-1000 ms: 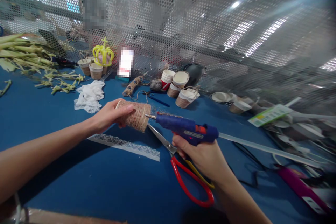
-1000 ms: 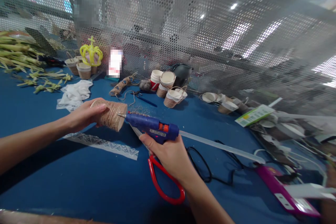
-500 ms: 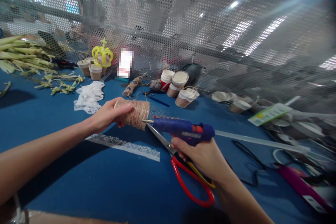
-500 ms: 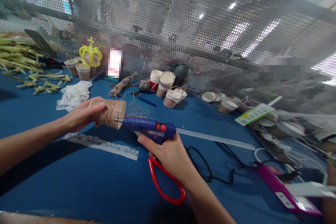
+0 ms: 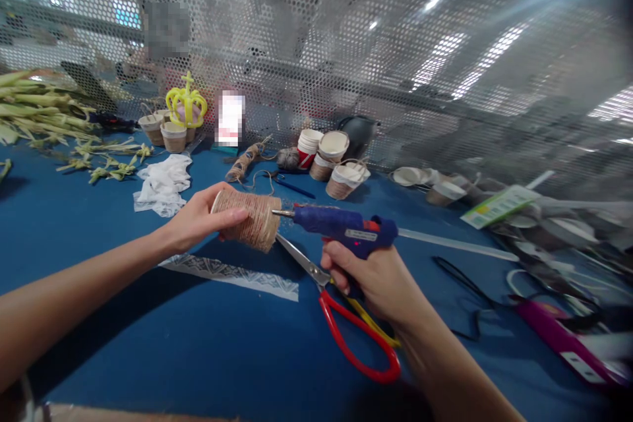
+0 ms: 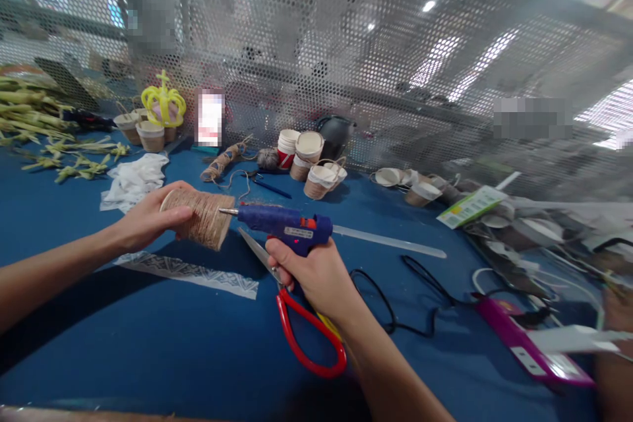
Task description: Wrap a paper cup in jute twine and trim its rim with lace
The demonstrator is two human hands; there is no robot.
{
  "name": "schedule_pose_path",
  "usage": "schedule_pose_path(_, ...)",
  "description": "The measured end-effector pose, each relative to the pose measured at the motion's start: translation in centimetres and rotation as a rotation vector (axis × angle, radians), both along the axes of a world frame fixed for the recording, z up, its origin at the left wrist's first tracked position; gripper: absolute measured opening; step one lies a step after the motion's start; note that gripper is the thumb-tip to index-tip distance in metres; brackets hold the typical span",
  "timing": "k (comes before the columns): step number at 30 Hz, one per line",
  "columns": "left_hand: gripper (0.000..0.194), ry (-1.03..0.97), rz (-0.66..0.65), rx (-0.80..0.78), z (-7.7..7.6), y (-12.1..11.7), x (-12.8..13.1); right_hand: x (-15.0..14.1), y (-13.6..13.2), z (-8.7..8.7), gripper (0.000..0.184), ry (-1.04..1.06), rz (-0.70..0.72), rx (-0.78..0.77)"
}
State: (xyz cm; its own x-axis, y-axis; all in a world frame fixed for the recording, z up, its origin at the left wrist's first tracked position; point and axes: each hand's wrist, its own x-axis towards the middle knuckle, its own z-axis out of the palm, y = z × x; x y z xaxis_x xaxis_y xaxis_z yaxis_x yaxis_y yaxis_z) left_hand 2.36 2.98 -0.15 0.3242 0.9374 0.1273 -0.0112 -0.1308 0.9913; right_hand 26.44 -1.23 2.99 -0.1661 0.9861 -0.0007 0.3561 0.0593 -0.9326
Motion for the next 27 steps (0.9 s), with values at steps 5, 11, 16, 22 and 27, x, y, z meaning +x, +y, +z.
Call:
schedule_pose_path(5,0.038,0.021,-0.002,-0.001,0.4,-0.4,0.1,0.3,0.6,-0.6,0.035,0.092,-0.04,0.004)
schedule_pose_path(11,0.045,-0.097,-0.009,-0.164,0.1,0.3,-0.1,1.0,1.6,-0.7,0.028,0.239,-0.056,-0.084)
schedule_pose_path(16,0.048,-0.021,-0.019,-0.144,-0.6,1.4,-1.1,2.7,4.0,-1.8,0.029,0.058,-0.303,0.025)
schedule_pose_path(22,0.049,0.18,-0.125,-0.088,-2.0,2.2,-1.8,3.7,6.2,-3.7,0.02,-0.123,-0.37,0.006)
schedule_pose_path(27,0.062,0.218,-0.213,0.044,-2.9,2.4,-1.5,4.1,6.7,-4.2,0.023,-0.393,-0.386,0.006)
